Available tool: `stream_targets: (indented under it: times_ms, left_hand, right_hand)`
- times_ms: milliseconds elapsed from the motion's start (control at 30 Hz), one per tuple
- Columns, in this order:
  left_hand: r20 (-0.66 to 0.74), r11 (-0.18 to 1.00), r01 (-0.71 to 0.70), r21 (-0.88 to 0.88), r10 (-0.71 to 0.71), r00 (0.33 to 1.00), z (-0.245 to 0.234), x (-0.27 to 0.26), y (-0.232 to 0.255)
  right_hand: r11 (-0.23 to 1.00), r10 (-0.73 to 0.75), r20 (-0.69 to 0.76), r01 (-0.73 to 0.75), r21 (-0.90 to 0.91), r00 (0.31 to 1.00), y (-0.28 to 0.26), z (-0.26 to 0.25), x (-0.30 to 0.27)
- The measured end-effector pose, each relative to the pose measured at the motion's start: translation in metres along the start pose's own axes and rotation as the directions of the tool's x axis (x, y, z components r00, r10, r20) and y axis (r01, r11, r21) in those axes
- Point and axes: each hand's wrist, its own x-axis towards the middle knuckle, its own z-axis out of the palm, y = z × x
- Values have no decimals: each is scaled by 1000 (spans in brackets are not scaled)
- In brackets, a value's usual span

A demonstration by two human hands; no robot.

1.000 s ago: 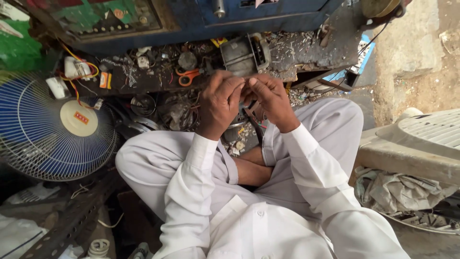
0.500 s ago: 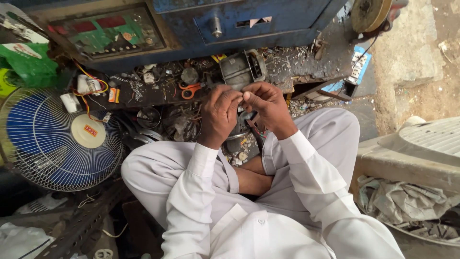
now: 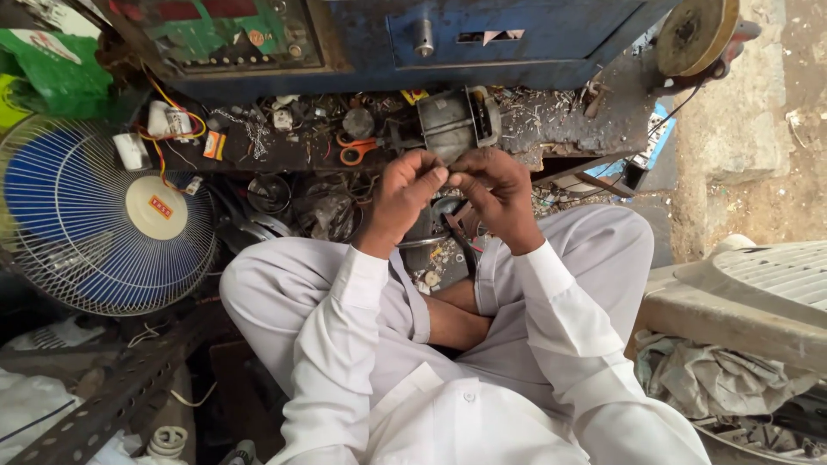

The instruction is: Dismantling and inspecting the internal components of a small electric motor housing.

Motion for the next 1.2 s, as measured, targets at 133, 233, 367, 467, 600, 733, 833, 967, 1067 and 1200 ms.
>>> stream_targets:
  times_ms: [133,233,367,467,600,733,833,967,1067,1200]
  left_hand:
    - [104,932,293,-214,-276,955,-6,0,4]
    - [83,961,246,-126,-237,968,-1,0,9]
    - [35,993,113,21,-114,993,4,-3,18]
    - [-18,969,-12,246,17,1000,-4,7,42]
    - [-191,784,-295,546,459,868,-42,63,99]
    - [-167,588,-333,737,637,753,-82,130,142]
    - [-151,597,-347,723,626,765,-97,157,142]
    - [-137,631,-332,701,576,806,-129,179,114]
    - [-137,640,-327,695,564,814,-152,188,110]
    - [-134,641,-324,696,560,818,-162,184,127]
  right_hand:
    - [908,-230,56,235,-346,972,-8,1,4]
    - [969,-88,-1,85,-233,996,-1,2,-2]
    - [936,29,-66,-51,-347,997,-8,10,-3]
    - [945,217,-2,-209,252,976,-24,11,7]
    - [996,63,-106,-70,-55,992,-13,0,4]
    - [990,128,-214,-139,-39,969,4,-4,4]
    - [990,106,-220,-123,-66,970,5,-8,7]
    - [985,112,-211,-137,-109,971,8,-14,7]
    - [988,59,-193,-85,-128,979,9,-16,10]
    - [992,68,-199,-87,-88,978,12,-17,9]
